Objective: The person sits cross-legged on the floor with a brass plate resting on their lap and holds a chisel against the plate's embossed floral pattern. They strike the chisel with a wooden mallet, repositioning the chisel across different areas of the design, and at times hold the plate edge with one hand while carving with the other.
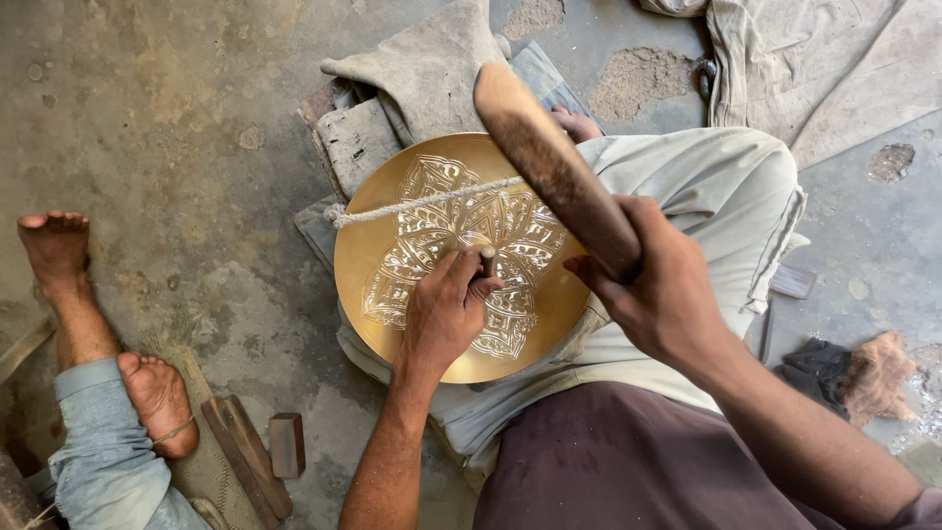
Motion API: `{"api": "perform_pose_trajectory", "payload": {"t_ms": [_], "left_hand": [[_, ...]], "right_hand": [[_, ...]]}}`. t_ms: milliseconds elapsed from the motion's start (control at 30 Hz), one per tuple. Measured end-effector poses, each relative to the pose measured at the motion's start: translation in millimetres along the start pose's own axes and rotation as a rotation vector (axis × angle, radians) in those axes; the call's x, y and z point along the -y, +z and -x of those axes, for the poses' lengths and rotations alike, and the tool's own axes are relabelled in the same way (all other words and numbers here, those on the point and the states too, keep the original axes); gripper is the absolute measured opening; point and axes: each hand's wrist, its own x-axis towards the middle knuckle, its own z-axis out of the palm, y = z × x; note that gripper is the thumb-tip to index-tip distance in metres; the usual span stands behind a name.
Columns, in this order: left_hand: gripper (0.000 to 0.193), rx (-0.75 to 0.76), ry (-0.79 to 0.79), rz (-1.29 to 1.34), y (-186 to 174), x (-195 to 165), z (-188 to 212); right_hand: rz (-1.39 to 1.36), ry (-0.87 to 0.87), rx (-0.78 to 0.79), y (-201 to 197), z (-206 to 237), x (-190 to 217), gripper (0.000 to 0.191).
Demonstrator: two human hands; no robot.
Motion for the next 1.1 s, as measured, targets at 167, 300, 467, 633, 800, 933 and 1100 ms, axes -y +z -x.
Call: {"api": "perform_pose_trajectory", "payload": {"t_ms": [167, 300, 467, 633, 800, 933, 1100], "left_hand": [[0.029, 0.031, 0.021, -0.053, 0.6, -0.1, -1.4], [0.024, 0.101, 0.019, -0.066, 0.0, 1.4, -4.8], [0.027, 0.18, 0.065, -0.101, -1.3, 2.8, -10.1], [0.04, 0.168, 0.07, -0.075, -2.3, -0.1, -11.7], [0.028, 0.002, 0.027, 0.044, -4.6, -6.2, -2.9], [0.027, 0.001, -0.023, 0.031, -4.7, -7.1, -2.9], [0.027, 0.044, 0.007, -0.023, -4.1, -5.2, -4.1]], "right_hand": [[0.482, -0.042, 0.165, 3.5, 2.1, -15.5, 0.032], [0.186, -0.057, 0.055, -0.3, 11.4, -21.1, 0.043], [0.206, 0.03, -0.021, 0.2, 16.1, -10.5, 0.043], [0.483, -0.166, 0.057, 16.5, 6.3, -8.9, 0.043], [-0.017, 0.08, -0.002, 9.8, 2.0, -10.3, 0.046], [-0.076, 0.338, 0.136, 6.7, -4.9, -6.4, 0.05], [0.346, -0.118, 0.02, 4.2, -1.9, -13.4, 0.044]]}}
